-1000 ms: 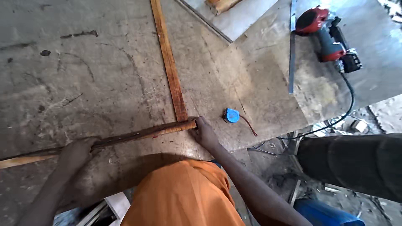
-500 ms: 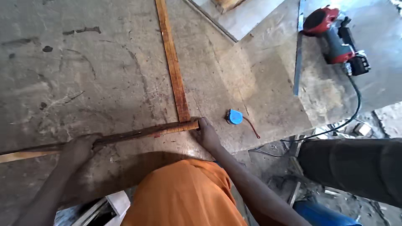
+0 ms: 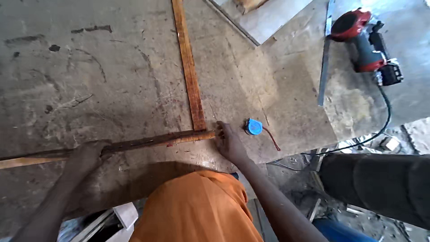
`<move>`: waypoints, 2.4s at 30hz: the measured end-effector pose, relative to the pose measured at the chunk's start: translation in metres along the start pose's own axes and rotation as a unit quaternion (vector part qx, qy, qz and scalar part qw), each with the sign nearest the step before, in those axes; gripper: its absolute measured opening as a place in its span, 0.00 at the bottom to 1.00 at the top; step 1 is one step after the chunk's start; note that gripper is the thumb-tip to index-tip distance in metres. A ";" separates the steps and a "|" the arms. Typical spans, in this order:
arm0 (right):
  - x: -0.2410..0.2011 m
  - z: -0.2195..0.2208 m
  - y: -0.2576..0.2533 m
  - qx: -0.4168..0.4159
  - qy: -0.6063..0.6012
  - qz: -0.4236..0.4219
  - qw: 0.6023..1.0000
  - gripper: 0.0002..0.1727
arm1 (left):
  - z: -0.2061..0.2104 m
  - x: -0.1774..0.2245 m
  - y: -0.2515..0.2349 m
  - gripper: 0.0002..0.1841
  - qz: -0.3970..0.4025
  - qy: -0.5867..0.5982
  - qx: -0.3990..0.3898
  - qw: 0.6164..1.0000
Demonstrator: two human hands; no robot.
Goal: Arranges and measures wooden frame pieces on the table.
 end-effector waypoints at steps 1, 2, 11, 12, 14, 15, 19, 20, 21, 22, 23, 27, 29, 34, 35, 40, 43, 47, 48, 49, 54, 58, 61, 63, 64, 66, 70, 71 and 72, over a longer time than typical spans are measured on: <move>-0.001 -0.017 0.002 0.011 -0.005 0.008 1.000 0.38 | -0.001 0.001 0.000 0.24 0.006 0.002 0.002 1.000; -0.005 -0.039 0.005 0.031 -0.010 0.013 0.999 0.36 | -0.002 0.003 -0.001 0.24 0.013 0.003 0.003 1.000; -0.078 -0.173 0.023 0.164 -0.008 -0.127 0.978 0.29 | -0.005 0.006 0.000 0.20 0.041 -0.013 0.031 0.999; -0.080 -0.147 0.019 0.113 0.024 -0.120 0.986 0.31 | -0.005 0.006 0.000 0.19 0.041 -0.010 0.031 0.999; -0.080 -0.077 0.013 0.012 0.085 -0.119 0.989 0.33 | -0.005 0.005 -0.001 0.20 0.038 0.000 0.029 0.999; -0.078 -0.042 0.013 -0.021 0.115 -0.140 0.983 0.34 | -0.004 0.005 -0.001 0.21 0.042 0.012 0.032 0.999; -0.066 0.037 0.004 -0.068 0.197 -0.173 0.963 0.31 | -0.003 0.004 0.002 0.20 0.029 0.013 0.022 0.999; -0.065 0.041 0.001 -0.059 0.198 -0.175 0.963 0.27 | -0.001 0.002 0.002 0.20 0.026 0.007 0.018 0.999; -0.065 0.041 -0.001 -0.049 0.197 -0.177 0.963 0.24 | -0.002 0.002 0.002 0.20 0.027 0.003 0.018 0.999; -0.065 0.040 -0.003 -0.046 0.196 -0.176 0.964 0.21 | -0.003 0.003 0.002 0.20 0.029 0.003 0.018 0.999; -0.064 0.037 -0.004 -0.048 0.196 -0.171 0.964 0.20 | -0.003 0.005 0.001 0.19 0.030 0.005 0.014 0.999; -0.050 0.022 -0.008 -0.064 0.193 -0.143 0.969 0.22 | -0.010 0.028 -0.005 0.19 0.044 0.033 -0.015 0.998; -0.038 0.008 -0.010 -0.059 0.204 -0.126 0.969 0.19 | -0.015 0.049 -0.012 0.19 0.061 0.030 -0.013 0.998; -0.008 -0.025 -0.011 -0.014 0.283 -0.086 0.955 0.19 | -0.023 0.119 -0.035 0.22 0.084 0.045 -0.034 0.995; -0.007 -0.025 -0.010 -0.010 0.290 -0.093 0.952 0.21 | -0.023 0.134 -0.041 0.22 0.087 0.050 -0.036 0.994; -0.023 -0.008 -0.010 -0.013 0.278 -0.152 0.948 0.26 | -0.033 0.199 -0.064 0.22 0.113 0.090 -0.004 0.989; -0.016 -0.006 -0.018 -0.025 0.291 -0.137 0.947 0.25 | -0.034 0.221 -0.073 0.23 0.130 0.086 0.002 0.988; -0.008 -0.017 -0.020 0.002 0.282 -0.151 0.947 0.20 | -0.031 0.230 -0.076 0.22 0.113 0.085 0.000 0.990; -0.006 -0.018 -0.017 0.009 0.283 -0.156 0.946 0.20 | -0.032 0.231 -0.073 0.21 0.119 0.083 0.029 0.989; -0.002 -0.017 -0.014 0.023 0.281 -0.160 0.946 0.21 | -0.035 0.233 -0.068 0.20 0.131 0.076 0.077 0.985; 0.008 -0.016 0.016 0.148 0.228 -0.187 0.944 0.22 | -0.035 0.238 -0.044 0.30 0.139 0.049 0.213 0.966; 0.011 -0.012 0.025 0.167 0.226 -0.163 0.946 0.24 | -0.033 0.236 -0.039 0.34 0.141 0.069 0.235 0.959; 0.014 -0.011 0.024 0.146 0.237 -0.148 0.949 0.26 | -0.028 0.217 -0.032 0.36 0.107 0.067 0.224 0.966; 0.014 -0.010 0.024 0.143 0.240 -0.147 0.949 0.26 | -0.027 0.190 -0.022 0.36 0.073 0.073 0.225 0.969; 0.015 -0.010 0.024 0.142 0.240 -0.145 0.949 0.26 | -0.027 0.174 -0.016 0.37 0.054 0.080 0.220 0.971; 0.017 -0.009 0.024 0.141 0.240 -0.142 0.950 0.27 | -0.024 0.139 -0.003 0.39 0.015 0.075 0.214 0.974; 0.018 -0.007 0.021 0.126 0.249 -0.144 0.949 0.27 | -0.026 0.091 0.022 0.35 -0.049 0.056 0.222 0.972; 0.018 -0.007 0.019 0.111 0.254 -0.148 0.949 0.28 | -0.025 0.083 0.024 0.32 -0.058 0.060 0.220 0.972; 0.016 -0.008 0.018 0.092 0.261 -0.153 0.949 0.28 | -0.025 0.079 0.024 0.28 -0.057 0.063 0.226 0.970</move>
Point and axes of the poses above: each hand's wrist, its own y-axis away from the middle knuckle, its own z-axis out of the palm, x = y × z, the point moved 10 cm from there along -y, towards the middle knuckle, and after that the axes turned 8 degrees about z, right-handed, at the moved point
